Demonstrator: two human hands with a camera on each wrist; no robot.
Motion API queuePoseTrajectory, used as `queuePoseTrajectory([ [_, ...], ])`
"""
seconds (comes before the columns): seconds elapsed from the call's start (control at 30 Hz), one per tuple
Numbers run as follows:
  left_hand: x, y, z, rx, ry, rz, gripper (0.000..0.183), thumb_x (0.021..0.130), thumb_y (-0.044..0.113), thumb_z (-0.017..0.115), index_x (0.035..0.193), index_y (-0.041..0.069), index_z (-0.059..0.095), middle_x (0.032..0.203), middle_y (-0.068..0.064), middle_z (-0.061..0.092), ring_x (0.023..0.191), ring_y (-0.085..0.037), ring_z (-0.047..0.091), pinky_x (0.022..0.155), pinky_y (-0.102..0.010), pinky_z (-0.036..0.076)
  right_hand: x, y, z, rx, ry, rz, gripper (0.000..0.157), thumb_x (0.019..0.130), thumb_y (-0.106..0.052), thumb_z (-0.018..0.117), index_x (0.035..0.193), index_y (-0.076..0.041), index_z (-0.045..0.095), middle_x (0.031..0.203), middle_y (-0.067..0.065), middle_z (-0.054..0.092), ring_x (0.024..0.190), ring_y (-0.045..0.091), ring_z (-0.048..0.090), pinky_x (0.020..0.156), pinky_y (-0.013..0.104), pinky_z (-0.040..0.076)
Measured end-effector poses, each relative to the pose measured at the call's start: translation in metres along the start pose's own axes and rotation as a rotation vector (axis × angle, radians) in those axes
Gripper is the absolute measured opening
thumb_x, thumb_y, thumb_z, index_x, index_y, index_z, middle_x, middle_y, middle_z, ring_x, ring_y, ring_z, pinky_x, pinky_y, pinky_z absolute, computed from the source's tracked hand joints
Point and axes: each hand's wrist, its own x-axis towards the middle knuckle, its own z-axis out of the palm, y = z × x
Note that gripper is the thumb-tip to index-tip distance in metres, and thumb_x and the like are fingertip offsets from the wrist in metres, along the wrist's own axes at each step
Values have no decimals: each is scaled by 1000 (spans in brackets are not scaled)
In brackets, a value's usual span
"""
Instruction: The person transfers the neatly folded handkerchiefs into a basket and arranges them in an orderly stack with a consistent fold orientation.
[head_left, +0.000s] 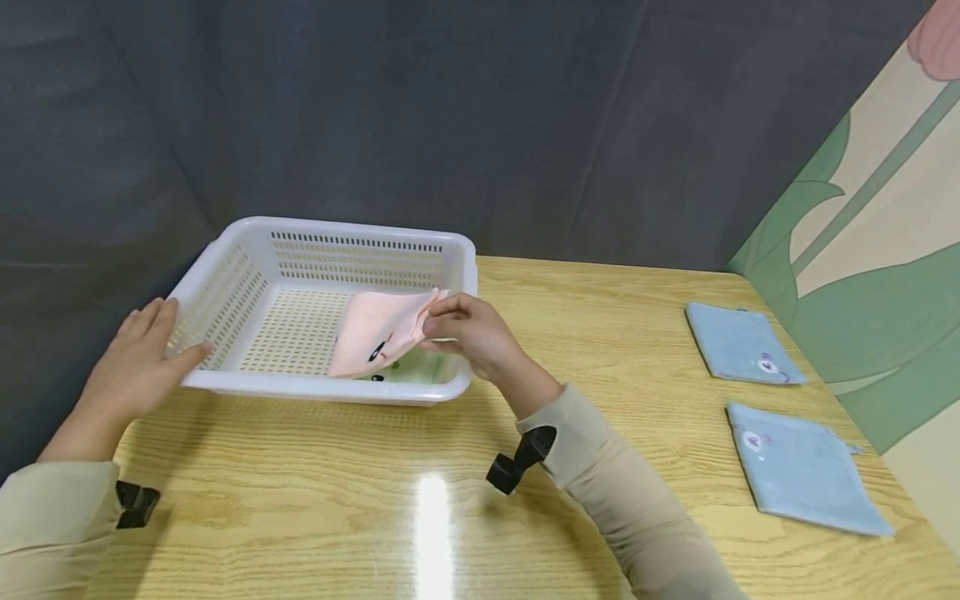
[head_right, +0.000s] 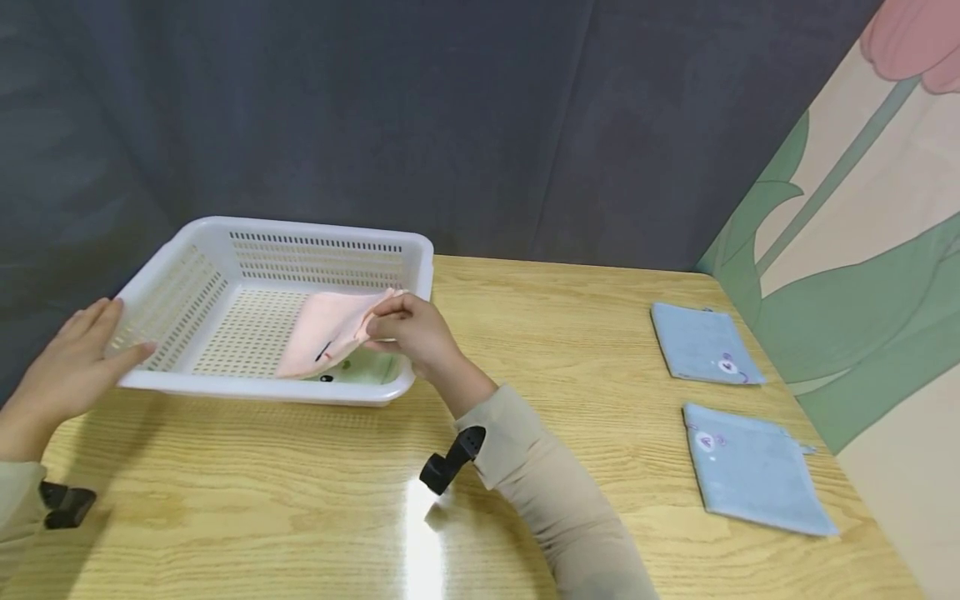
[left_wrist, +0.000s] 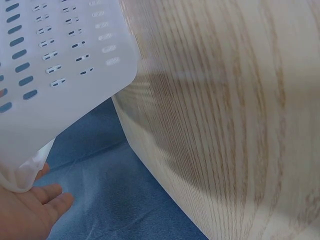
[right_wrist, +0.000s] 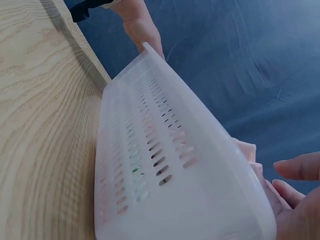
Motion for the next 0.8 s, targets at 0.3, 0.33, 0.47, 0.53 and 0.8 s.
queuePoseTrajectory([
  [0.3, 1, -2, 2, -12, -1, -1, 76, 89, 41, 34, 134, -7, -5, 137, -31, -6, 123, -44, -11, 91, -62, 4, -7, 0, -7, 31, -26, 12, 12, 81, 10, 47, 92, 9, 47, 80, 9, 51, 69, 15, 56, 70, 31, 49],
  [0.33, 1, -2, 2, -11, -1, 0, 76, 89, 41, 34, 134, -7, -5, 137, -31, -6, 123, -44, -11, 91, -62, 4, -7, 0, -7, 29, -24, 15, 12, 81, 9, 47, 93, 9, 48, 81, 9, 51, 70, 15, 56, 70, 31, 49],
  [0.47, 1, -3, 2, -11, 5, 2, 76, 89, 40, 35, 134, -7, -4, 137, -31, -5, 123, -44, -10, 91, -62, 4, -9, -1, -10, 21, -26, 17, 12, 82, 7, 46, 94, 9, 48, 83, 9, 50, 70, 15, 57, 69, 29, 49],
  [0.53, 2, -3, 3, -13, 8, 0, 76, 89, 40, 35, 134, -7, -4, 137, -31, -5, 123, -44, -10, 91, -62, 4, -10, 0, -12, 25, -28, 16, 12, 82, 7, 47, 93, 7, 48, 83, 8, 50, 70, 15, 58, 68, 29, 49],
  [0.8, 0, -3, 1, -16, -9, 6, 76, 89, 41, 34, 133, -7, -5, 137, -31, -7, 123, -43, -12, 91, -62, 4, -14, -1, -18, 61, -29, 22, 14, 81, 9, 43, 93, 5, 48, 80, 9, 54, 68, 16, 59, 62, 29, 50],
])
